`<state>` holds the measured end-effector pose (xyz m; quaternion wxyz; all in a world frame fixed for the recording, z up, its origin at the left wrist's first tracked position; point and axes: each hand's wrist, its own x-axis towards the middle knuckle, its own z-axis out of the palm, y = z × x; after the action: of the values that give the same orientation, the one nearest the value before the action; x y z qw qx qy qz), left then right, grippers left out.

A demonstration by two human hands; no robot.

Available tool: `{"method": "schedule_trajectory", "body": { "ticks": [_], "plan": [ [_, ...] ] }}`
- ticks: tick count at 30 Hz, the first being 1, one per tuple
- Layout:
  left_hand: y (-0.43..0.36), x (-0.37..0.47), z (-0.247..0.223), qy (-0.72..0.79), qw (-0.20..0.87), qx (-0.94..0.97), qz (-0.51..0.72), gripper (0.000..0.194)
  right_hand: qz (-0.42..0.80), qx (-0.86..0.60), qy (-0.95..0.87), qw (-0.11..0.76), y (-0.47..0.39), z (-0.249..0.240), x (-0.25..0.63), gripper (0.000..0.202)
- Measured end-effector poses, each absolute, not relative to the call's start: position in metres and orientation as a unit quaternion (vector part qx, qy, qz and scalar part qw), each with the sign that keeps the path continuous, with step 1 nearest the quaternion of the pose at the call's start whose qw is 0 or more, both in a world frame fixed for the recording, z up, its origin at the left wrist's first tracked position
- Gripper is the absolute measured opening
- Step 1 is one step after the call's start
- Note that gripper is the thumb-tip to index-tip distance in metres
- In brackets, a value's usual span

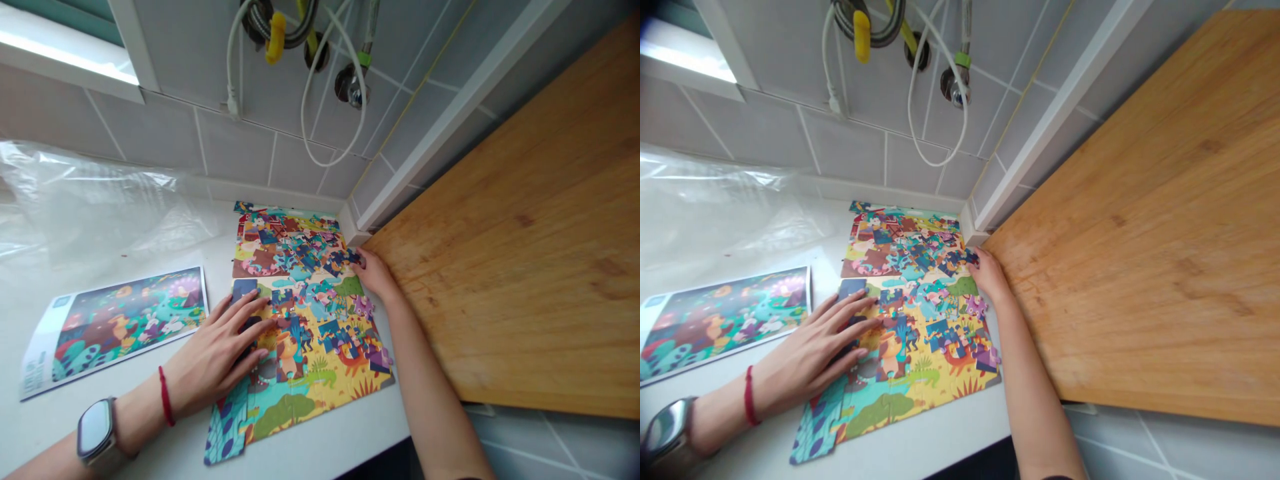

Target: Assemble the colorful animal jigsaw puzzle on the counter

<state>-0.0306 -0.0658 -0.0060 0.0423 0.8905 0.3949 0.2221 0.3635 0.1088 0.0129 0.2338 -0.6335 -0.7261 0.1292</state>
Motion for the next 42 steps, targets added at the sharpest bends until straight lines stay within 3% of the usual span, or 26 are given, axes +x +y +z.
{"method": "schedule_trajectory", "body": {
  "ticks": [15,25,42],
  "plan": [
    [-0.067,-0.032,-0.009,0.394,0.034,0.893,0.215,0.051,0.163,-0.621,-0.708,0.295,0.098,0.005,0.359,0.042],
    [-0.070,-0.027,-0.003,0.405,0.057,0.883,0.231,0.041,0.202,-0.599,-0.712,0.306,0.090,0.004,0.349,0.034],
    [-0.067,-0.028,-0.003,0.400,0.075,0.883,0.235,0.040,0.157,-0.592,-0.714,0.340,0.090,-0.001,0.347,0.031]
  ]
}}
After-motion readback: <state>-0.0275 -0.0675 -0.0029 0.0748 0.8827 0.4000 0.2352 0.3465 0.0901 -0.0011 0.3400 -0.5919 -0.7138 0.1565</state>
